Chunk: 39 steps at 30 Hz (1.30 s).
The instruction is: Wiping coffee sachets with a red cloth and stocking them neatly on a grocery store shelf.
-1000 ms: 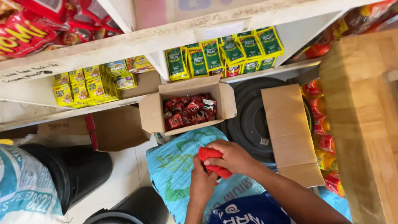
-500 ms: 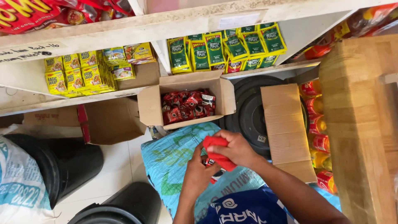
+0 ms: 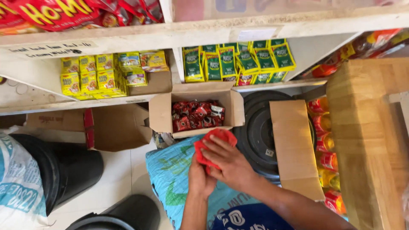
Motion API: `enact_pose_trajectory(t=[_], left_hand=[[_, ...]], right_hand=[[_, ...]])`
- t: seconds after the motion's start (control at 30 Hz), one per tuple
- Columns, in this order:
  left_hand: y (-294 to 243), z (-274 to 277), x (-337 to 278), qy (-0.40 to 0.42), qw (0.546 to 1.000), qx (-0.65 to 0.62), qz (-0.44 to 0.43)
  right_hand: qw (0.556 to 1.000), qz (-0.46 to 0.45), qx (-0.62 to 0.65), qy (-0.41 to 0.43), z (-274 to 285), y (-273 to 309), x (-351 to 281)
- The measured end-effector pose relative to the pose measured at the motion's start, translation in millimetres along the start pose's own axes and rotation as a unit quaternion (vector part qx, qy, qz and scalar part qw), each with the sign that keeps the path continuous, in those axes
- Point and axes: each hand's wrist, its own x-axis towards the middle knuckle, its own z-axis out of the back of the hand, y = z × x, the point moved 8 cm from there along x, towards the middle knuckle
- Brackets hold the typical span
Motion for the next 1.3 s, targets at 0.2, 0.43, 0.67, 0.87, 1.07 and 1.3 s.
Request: enact_pose_trajectory(t=[0.2, 0.43, 0.67, 0.87, 1.07, 1.3], left_hand=[[-49.1, -29.4, -11.2, -0.022, 0.996, 0.034, -0.078], [-32.4, -36.9, -13.7, 0.018, 0.992, 0.084, -0.092], [-70.2, -66.1, -33.5, 0.022, 0.988, 0.013, -0.155], [-55.9, -33.0, -9.9, 0.045, 0.988, -0.070, -0.130], [-1.6, -38.7, -5.7, -0.022, 0.990, 0.092, -0.106], [-38.9, -79.6, -30.8, -0.039, 0.978, 0.145, -0.145]], right_hand=[[0.998, 0.009, 0.069, 0.001, 12.3, 19.7, -21.7], [0.998, -0.006, 0.021, -0.054, 28.6, 15.7, 10.9], [0.996, 0.032, 0.074, -0.025, 1.0, 11.0, -47.0], [0.790, -0.400, 0.434, -0.164, -16.7, -108.3, -100.9], [0.857, -0.258, 0.426, -0.131, -8.4, -58.2, -33.7], [0.923, -0.138, 0.342, -0.108, 4.4, -21.1, -19.3]])
